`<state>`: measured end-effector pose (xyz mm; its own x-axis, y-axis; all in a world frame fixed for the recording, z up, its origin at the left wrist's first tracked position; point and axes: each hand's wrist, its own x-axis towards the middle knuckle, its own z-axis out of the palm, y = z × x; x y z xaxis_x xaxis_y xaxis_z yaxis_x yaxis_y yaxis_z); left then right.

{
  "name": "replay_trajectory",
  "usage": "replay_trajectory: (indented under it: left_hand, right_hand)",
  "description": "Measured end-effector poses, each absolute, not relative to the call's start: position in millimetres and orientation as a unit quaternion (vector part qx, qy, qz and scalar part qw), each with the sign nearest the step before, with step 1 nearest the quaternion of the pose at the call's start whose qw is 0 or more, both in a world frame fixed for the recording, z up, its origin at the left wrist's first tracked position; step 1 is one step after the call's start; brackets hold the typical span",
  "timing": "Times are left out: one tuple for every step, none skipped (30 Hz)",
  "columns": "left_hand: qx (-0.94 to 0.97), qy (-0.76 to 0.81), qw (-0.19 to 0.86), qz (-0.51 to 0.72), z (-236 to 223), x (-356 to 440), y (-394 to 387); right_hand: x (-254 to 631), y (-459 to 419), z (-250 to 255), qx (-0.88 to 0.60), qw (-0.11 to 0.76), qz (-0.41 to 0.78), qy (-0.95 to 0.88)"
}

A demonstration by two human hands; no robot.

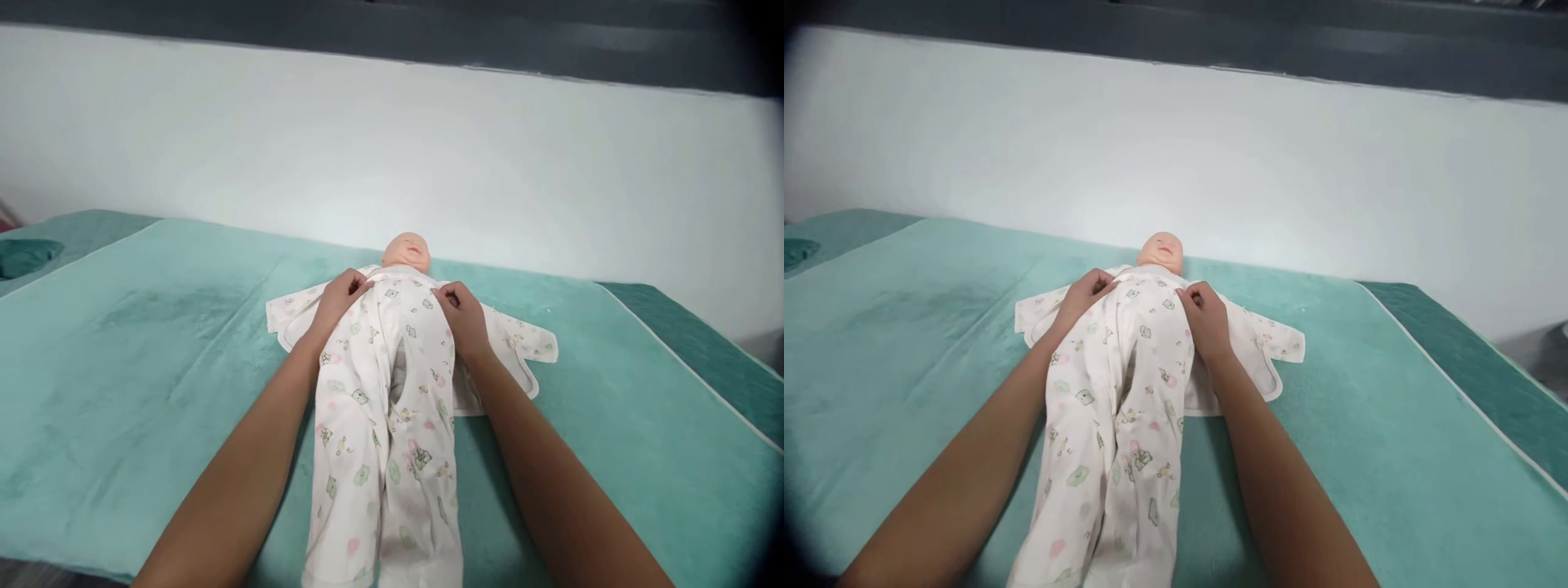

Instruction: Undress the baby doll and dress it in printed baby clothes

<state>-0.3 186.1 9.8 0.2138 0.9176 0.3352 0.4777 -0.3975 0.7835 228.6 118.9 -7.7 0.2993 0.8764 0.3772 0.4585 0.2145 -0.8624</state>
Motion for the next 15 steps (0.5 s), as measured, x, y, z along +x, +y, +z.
replay_trajectory:
  left_hand:
    - [0.754,0.462,0.239,0.401,11,-2,187]
    - [0.777,0.442,0.207,0.398,13,-2,188]
    - [0.795,0.424,0.184,0.392,15,-3,189]
    - [0.809,0.411,0.174,0.383,17,-3,190]
    - [0.817,0.406,0.178,0.369,18,-3,191]
    - [0.819,0.411,0.191,0.353,18,-3,191]
    - [0.815,0.423,0.207,0.338,19,-3,192]
    - [0.807,0.441,0.219,0.326,19,-3,193]
    - [0.796,0.463,0.223,0.32,18,-2,195]
    - [0.782,0.488,0.219,0.32,18,-2,198]
    - [0.768,0.511,0.211,0.325,17,-1,202]
    - [0.754,0.529,0.202,0.332,16,0,206]
    - [0.742,0.542,0.196,0.341,15,2,212]
    - [0.733,0.549,0.194,0.352,14,3,217]
    - [0.725,0.553,0.196,0.361,13,5,223]
  right_hand:
    - [228,118,-6,-0.578,0.545,0.179,-0.58]
    - [229,118,-4,-0.56,0.545,0.168,-0.601]
    - [229,119,-2,-0.543,0.54,0.162,-0.622]
    - [230,122,-1,-0.53,0.53,0.163,-0.642]
    - [231,125,0,-0.522,0.515,0.172,-0.658]
    - [233,128,1,-0.521,0.499,0.183,-0.668]
    - [234,131,1,-0.524,0.483,0.192,-0.674]
    - [235,134,1,-0.535,0.471,0.193,-0.674]
    - [237,137,1,-0.552,0.461,0.184,-0.67]
    - [238,141,1,-0.573,0.452,0.169,-0.662]
    - [240,144,1,-0.595,0.445,0.151,-0.653]
    - [242,148,1,-0.615,0.439,0.133,-0.642]
    - [244,152,1,-0.631,0.437,0.119,-0.63]
    - [246,156,0,-0.643,0.439,0.111,-0.618]
    - [247,160,0,-0.651,0.446,0.109,-0.605]
